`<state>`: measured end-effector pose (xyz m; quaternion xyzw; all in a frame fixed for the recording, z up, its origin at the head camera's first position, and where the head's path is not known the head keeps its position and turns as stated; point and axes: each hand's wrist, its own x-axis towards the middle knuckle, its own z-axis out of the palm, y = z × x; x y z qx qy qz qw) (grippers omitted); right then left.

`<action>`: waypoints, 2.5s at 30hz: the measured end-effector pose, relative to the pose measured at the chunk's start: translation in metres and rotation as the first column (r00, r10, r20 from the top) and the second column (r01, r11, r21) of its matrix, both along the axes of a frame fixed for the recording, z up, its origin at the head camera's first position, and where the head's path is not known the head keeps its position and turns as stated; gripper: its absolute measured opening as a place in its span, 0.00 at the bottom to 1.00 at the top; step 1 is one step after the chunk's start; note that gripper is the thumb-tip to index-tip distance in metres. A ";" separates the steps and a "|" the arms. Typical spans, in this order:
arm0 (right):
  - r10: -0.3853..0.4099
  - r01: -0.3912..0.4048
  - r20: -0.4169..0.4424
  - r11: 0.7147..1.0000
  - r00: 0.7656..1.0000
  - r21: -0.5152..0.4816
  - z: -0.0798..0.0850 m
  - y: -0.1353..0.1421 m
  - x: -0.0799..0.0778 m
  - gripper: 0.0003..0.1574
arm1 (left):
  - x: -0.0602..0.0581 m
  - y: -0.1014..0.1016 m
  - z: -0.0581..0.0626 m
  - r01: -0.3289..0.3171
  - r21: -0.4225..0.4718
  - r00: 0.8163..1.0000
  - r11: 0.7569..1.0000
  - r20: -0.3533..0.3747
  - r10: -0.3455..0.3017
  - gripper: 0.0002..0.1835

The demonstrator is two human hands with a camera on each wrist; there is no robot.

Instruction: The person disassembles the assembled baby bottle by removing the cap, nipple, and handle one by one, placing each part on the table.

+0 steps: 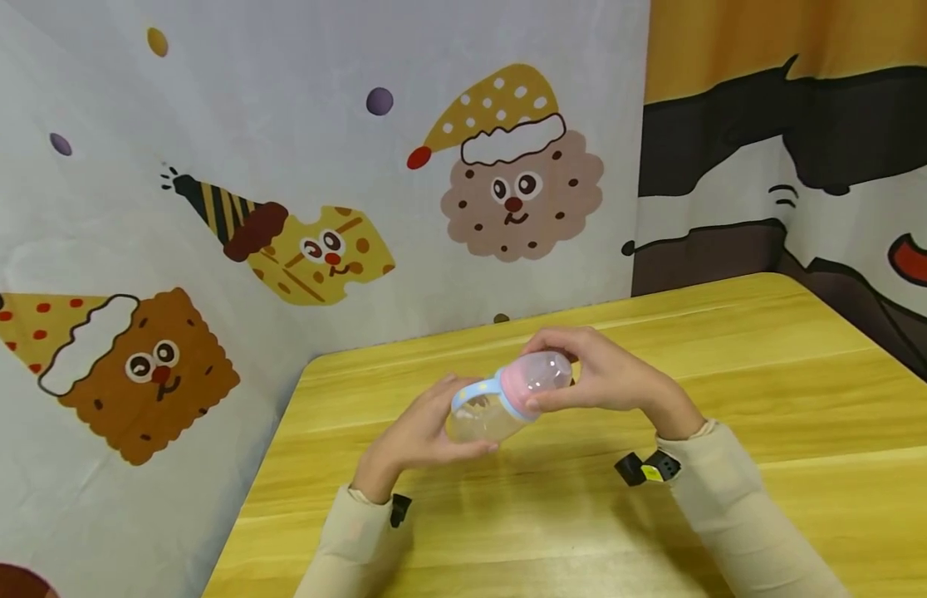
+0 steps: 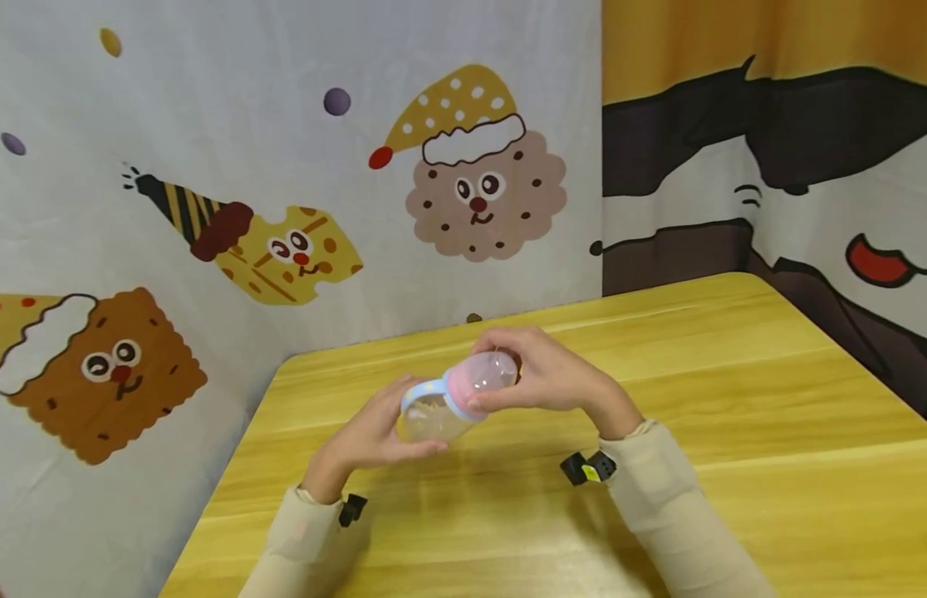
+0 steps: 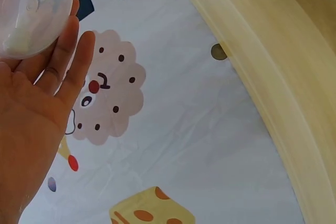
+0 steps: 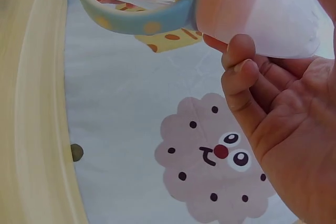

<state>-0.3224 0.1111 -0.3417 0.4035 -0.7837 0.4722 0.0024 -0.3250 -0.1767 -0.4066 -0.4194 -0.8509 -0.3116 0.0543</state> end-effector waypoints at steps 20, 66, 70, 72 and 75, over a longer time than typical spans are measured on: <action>0.179 -0.172 0.100 0.982 0.979 -0.078 -0.018 0.014 -0.014 0.23 | 0.010 0.003 -0.001 0.056 -0.004 0.997 0.998 0.051 -0.056 0.40; -0.101 0.105 0.127 0.994 0.987 -0.023 -0.009 0.067 -0.025 0.31 | 0.006 -0.001 0.003 -0.008 -0.015 1.000 1.000 0.003 0.008 0.40; -0.131 0.133 0.126 0.991 0.983 -0.008 -0.010 0.070 -0.028 0.32 | 0.006 -0.002 0.005 -0.012 -0.016 1.000 1.000 0.010 0.012 0.40; -0.140 0.141 0.128 0.990 0.982 0.000 -0.012 0.071 -0.030 0.33 | 0.005 -0.003 0.005 -0.015 -0.015 1.000 1.000 0.021 0.016 0.40; -0.140 0.141 0.138 0.990 0.981 0.005 -0.016 0.071 -0.034 0.33 | 0.005 -0.004 0.005 -0.017 -0.018 0.999 1.000 0.034 0.017 0.40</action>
